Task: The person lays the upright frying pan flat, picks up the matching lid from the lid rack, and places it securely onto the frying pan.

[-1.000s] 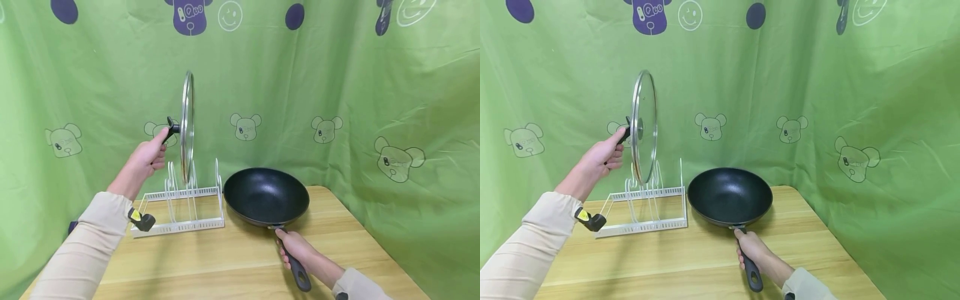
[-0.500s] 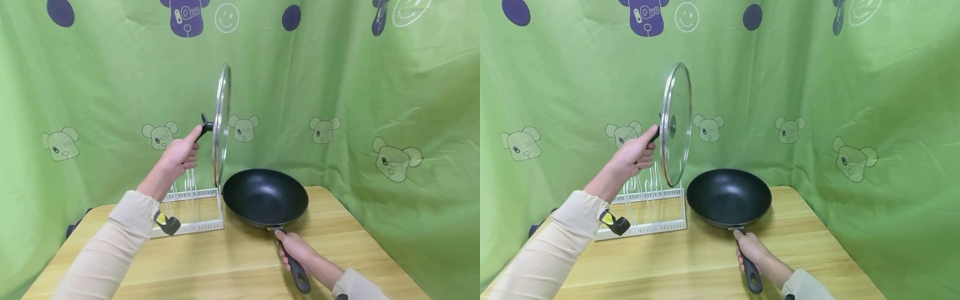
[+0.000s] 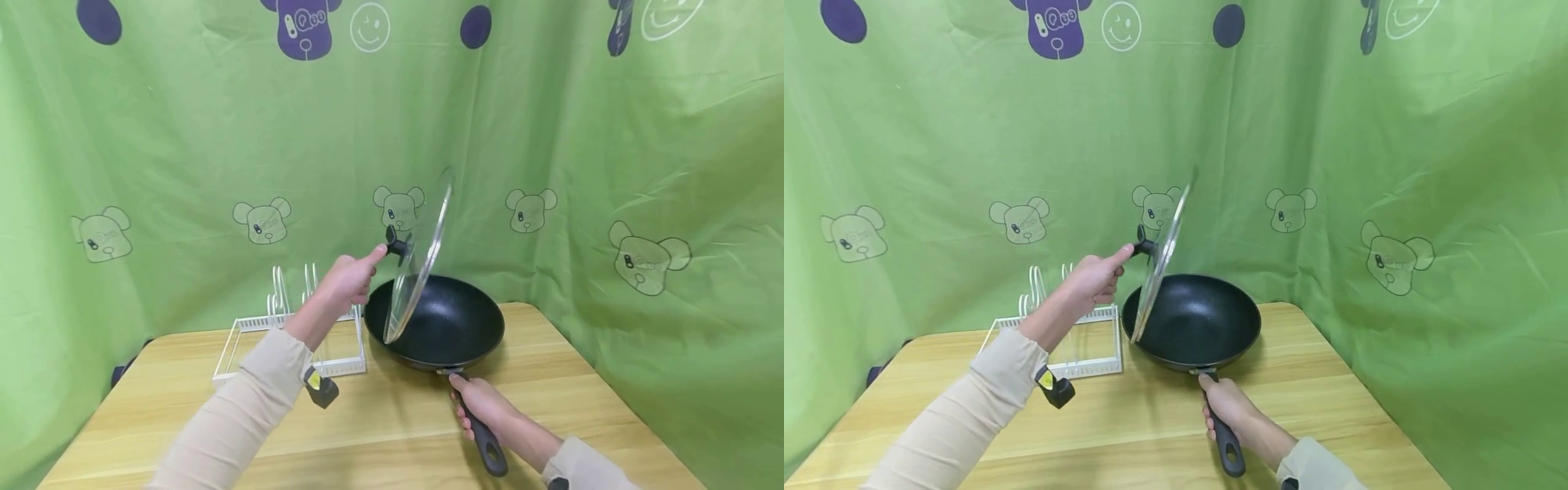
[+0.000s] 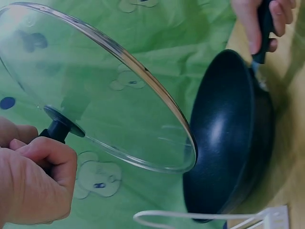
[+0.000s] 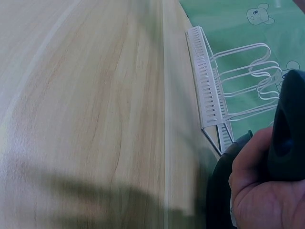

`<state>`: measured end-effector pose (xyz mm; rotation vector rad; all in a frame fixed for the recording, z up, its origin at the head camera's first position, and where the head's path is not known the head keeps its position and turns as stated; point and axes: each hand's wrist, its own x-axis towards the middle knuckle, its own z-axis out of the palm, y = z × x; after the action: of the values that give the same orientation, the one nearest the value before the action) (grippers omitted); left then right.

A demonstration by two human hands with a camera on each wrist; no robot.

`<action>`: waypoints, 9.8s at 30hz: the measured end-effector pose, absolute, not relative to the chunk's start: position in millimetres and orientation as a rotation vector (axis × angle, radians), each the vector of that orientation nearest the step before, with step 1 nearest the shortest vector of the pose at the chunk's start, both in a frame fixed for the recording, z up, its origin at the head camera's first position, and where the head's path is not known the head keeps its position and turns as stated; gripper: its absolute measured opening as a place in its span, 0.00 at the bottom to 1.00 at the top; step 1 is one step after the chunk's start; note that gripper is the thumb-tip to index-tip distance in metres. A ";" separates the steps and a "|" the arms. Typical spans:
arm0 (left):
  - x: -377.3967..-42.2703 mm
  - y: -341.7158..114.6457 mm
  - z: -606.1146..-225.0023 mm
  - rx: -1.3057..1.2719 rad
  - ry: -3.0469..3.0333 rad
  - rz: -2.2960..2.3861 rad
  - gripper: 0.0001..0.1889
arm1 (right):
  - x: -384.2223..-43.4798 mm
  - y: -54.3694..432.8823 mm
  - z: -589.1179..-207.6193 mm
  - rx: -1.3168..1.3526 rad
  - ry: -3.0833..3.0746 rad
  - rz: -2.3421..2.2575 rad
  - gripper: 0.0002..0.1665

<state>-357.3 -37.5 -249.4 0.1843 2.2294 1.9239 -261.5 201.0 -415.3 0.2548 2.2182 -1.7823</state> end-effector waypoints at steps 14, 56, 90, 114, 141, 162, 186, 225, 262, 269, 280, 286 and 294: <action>-364.9 -1.6 -282.2 0.053 2.365 1.834 0.22 | -263.2 200.2 -414.0 0.206 2.181 -1.802 0.20; -365.8 110.9 -325.7 -0.120 2.824 1.714 0.12 | -261.5 204.8 -418.2 0.202 2.180 -1.835 0.20; -372.0 122.7 -336.0 -0.126 2.811 1.668 0.09 | -262.2 202.1 -414.2 0.242 2.169 -1.832 0.21; -385.9 102.8 -352.2 -0.095 2.962 1.600 0.14 | -259.1 204.2 -415.2 0.220 2.155 -1.830 0.21; -394.8 104.3 -358.5 -0.159 2.923 1.768 0.19 | -260.2 202.2 -413.3 0.233 2.158 -1.833 0.21; -399.8 90.3 -360.7 -0.019 2.867 1.702 0.21 | -260.9 202.8 -414.8 0.209 2.143 -1.846 0.21; -398.2 91.4 -363.8 -0.099 2.623 1.879 0.21 | -259.1 203.6 -414.2 0.189 2.128 -1.835 0.21; -385.0 79.5 -370.3 -0.045 2.682 1.806 0.26 | -266.9 199.7 -415.3 0.248 2.167 -1.859 0.21; -369.5 63.3 -366.1 0.037 2.358 1.951 0.22 | -268.2 199.8 -417.9 0.201 2.176 -1.851 0.21; -354.0 32.3 -363.3 0.237 2.431 1.783 0.22 | -267.9 201.6 -420.7 0.168 2.202 -1.808 0.22; -332.0 -51.9 -349.4 0.377 2.625 1.477 0.18 | -271.3 206.5 -416.0 0.126 2.338 -1.622 0.27; -325.7 -89.8 -349.5 0.356 2.745 1.446 0.16 | -272.0 209.2 -417.5 0.106 2.384 -1.582 0.26; -315.1 -124.3 -349.3 0.248 2.844 1.439 0.17 | -275.1 209.1 -409.7 0.086 2.656 -1.297 0.24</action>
<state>-315.1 -124.3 -349.3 0.2477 2.8443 1.4392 -275.1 209.1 -409.7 0.0859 2.6558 -1.2965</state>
